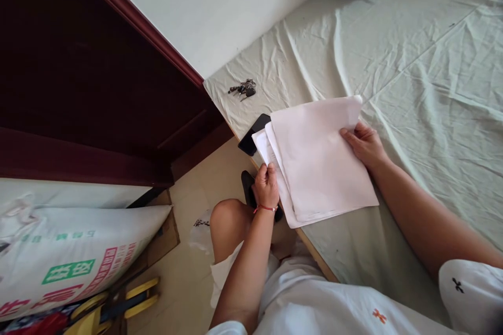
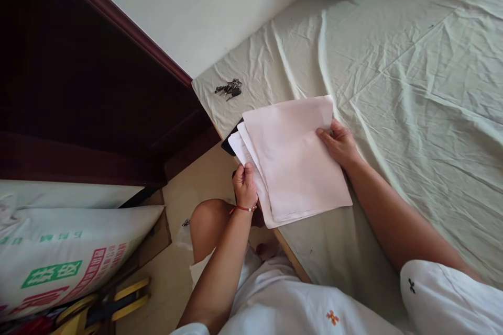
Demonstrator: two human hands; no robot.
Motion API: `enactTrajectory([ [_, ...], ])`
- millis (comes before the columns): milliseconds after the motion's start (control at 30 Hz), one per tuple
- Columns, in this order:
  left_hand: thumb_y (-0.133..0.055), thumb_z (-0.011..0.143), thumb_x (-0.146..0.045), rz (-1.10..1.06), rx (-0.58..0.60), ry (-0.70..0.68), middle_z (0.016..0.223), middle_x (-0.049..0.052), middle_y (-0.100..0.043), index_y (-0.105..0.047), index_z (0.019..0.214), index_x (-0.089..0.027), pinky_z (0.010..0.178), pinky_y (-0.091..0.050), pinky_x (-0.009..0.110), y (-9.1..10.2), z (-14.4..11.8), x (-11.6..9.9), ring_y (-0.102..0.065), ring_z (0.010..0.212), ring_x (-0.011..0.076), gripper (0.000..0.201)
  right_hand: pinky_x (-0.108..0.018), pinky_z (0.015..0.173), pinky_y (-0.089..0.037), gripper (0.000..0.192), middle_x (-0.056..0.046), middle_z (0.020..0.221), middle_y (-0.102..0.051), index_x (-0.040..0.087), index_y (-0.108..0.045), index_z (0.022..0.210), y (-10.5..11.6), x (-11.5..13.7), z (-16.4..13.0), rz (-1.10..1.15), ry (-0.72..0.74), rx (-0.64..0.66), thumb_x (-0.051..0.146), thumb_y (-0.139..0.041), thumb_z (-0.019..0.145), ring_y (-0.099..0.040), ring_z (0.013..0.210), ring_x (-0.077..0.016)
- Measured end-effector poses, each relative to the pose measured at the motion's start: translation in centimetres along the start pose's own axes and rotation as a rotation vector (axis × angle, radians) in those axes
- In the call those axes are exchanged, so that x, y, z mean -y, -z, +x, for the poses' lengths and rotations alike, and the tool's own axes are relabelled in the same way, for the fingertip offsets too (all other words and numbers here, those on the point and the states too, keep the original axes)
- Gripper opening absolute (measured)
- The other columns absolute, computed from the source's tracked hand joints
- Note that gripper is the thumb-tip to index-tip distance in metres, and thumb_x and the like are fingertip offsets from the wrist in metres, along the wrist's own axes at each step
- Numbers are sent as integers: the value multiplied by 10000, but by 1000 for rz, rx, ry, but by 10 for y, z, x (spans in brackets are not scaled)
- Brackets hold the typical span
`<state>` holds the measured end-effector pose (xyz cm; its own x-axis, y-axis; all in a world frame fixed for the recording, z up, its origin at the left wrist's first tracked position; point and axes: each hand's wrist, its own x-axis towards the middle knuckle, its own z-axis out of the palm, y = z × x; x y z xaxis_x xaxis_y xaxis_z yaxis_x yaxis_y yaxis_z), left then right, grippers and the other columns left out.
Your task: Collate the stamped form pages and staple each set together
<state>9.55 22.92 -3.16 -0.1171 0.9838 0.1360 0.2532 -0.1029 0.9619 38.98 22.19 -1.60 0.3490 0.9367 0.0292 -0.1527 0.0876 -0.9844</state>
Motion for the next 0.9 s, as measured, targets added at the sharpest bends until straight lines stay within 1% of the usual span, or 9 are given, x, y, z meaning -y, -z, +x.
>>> enactTrajectory([
  [133, -552, 937, -648, -36, 37, -32, 628, -47, -392, -432, 673, -209, 616, -342, 266, -1, 0, 1, -370, 611, 113, 526, -256, 614, -563, 264, 10, 855, -737, 268, -748, 1010, 0, -3, -1, -67, -25, 80, 475, -771, 848, -669, 717, -157],
  [233, -560, 937, -637, -47, 47, -39, 640, -43, -414, -453, 676, -208, 631, -356, 264, -2, 0, 0, -379, 618, 117, 512, -252, 582, -549, 262, 12, 835, -728, 264, -730, 979, 0, -1, -2, -51, -41, 85, 469, -794, 828, -657, 680, -152],
  [400, -553, 961, -582, 0, 86, -102, 673, -26, -470, -509, 694, -206, 678, -380, 268, -1, 1, 0, -434, 655, 129, 463, -292, 631, -590, 385, 5, 938, -761, 282, -720, 1072, 1, 4, -4, 8, -91, 86, 455, -858, 757, -703, 732, -181],
  [500, -557, 966, -559, 24, 89, -117, 647, -35, -434, -489, 679, -206, 649, -359, 268, 0, 1, 0, -402, 625, 124, 460, -306, 654, -601, 344, -10, 933, -775, 248, -761, 1028, 0, 5, -5, -26, -133, 104, 466, -838, 773, -720, 743, -195],
  [567, -551, 970, -545, 8, 81, -111, 631, -39, -409, -472, 667, -206, 629, -349, 267, 0, 1, 1, -390, 611, 122, 461, -306, 657, -601, 323, -11, 905, -779, 236, -775, 1000, -1, 5, -5, -59, -140, 73, 466, -827, 779, -727, 739, -201],
  [600, -543, 973, -541, -19, 77, -98, 633, -36, -423, -481, 668, -206, 632, -359, 266, -1, 0, 1, -408, 616, 125, 457, -306, 654, -601, 318, -11, 897, -781, 234, -777, 993, -2, 5, -5, -72, -136, 47, 463, -827, 777, -730, 737, -203],
  [733, -506, 961, -526, -134, 67, -38, 760, 21, -626, -641, 774, -199, 748, -464, 295, -4, 0, 1, -594, 761, 182, 400, -302, 629, -597, 298, -11, 878, -782, 237, -769, 968, -4, 8, -4, -55, -113, -59, 452, -821, 769, -727, 707, -198],
  [800, -558, 921, -485, -124, 72, -22, 836, 35, -681, -690, 852, -199, 793, -485, 307, -4, 0, 1, -635, 827, 201, 322, -302, 618, -595, 293, -6, 861, -778, 244, -757, 965, -3, 9, -3, -28, -89, -97, 453, -814, 769, -722, 688, -190],
  [900, -647, 870, -394, -67, 67, -17, 843, 11, -667, -688, 932, -207, 753, -477, 280, -2, 0, 1, -607, 762, 164, 201, -318, 621, -603, 299, -2, 849, -776, 258, -741, 957, 0, 9, 0, 26, -71, -130, 453, -824, 746, -724, 695, -198],
])
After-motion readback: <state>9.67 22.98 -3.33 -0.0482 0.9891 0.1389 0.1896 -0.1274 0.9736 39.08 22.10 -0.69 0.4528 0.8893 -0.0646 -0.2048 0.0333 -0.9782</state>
